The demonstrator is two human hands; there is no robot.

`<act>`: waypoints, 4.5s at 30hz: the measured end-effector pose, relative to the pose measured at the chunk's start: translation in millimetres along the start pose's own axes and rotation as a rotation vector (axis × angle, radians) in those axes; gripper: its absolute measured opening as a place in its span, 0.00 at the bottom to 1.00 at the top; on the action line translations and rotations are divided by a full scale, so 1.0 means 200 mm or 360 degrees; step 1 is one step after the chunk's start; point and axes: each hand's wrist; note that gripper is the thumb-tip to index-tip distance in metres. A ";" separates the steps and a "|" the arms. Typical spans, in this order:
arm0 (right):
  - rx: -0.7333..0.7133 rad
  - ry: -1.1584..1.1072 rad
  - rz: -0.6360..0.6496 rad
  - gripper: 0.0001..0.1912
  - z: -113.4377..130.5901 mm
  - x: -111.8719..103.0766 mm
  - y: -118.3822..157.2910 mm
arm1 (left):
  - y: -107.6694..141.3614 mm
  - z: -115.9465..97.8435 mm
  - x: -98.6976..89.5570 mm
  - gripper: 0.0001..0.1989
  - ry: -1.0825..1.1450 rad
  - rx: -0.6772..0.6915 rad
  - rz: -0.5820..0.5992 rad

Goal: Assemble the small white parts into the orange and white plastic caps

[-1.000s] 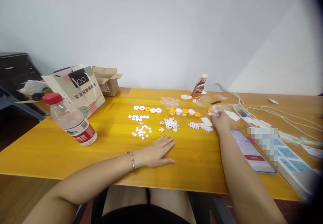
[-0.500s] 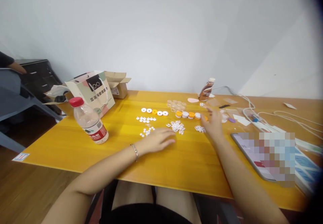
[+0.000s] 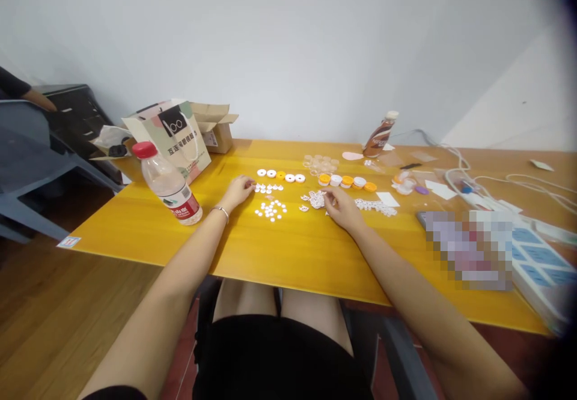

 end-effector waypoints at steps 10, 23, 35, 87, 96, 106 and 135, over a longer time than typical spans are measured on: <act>-0.0019 -0.0013 -0.0122 0.12 -0.01 0.00 0.01 | 0.09 -0.29 -0.09 0.09 0.0243 0.0248 -0.0325; -0.0030 0.0073 -0.0016 0.11 0.00 0.02 0.01 | 0.28 -0.62 0.01 0.11 0.0435 0.0995 0.0416; -0.0099 0.0056 -0.0329 0.11 0.05 0.08 -0.11 | 0.14 -0.47 -0.06 0.12 0.0405 0.0543 -0.0113; 0.0403 -0.0298 -0.0305 0.10 -0.01 0.09 -0.13 | 0.22 -0.54 -0.09 0.17 0.0148 0.0935 0.0345; 0.0498 -0.0333 -0.0241 0.10 0.01 0.09 -0.12 | 0.07 -0.22 -0.09 0.08 -0.0226 0.0454 0.0236; 0.0503 -0.0383 -0.0212 0.09 0.01 0.09 -0.12 | 0.08 -0.23 -0.08 0.09 -0.0457 0.0425 0.0258; 0.0450 -0.0550 0.0872 0.13 0.17 0.11 -0.04 | 0.22 -0.51 -0.05 0.06 0.0335 0.0775 0.0392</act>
Point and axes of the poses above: each hand's wrist, its own y-axis away from the middle knuckle, its own x-axis out of the palm, z = x × y, and after that the axes turned 14 degrees about -y, right-handed
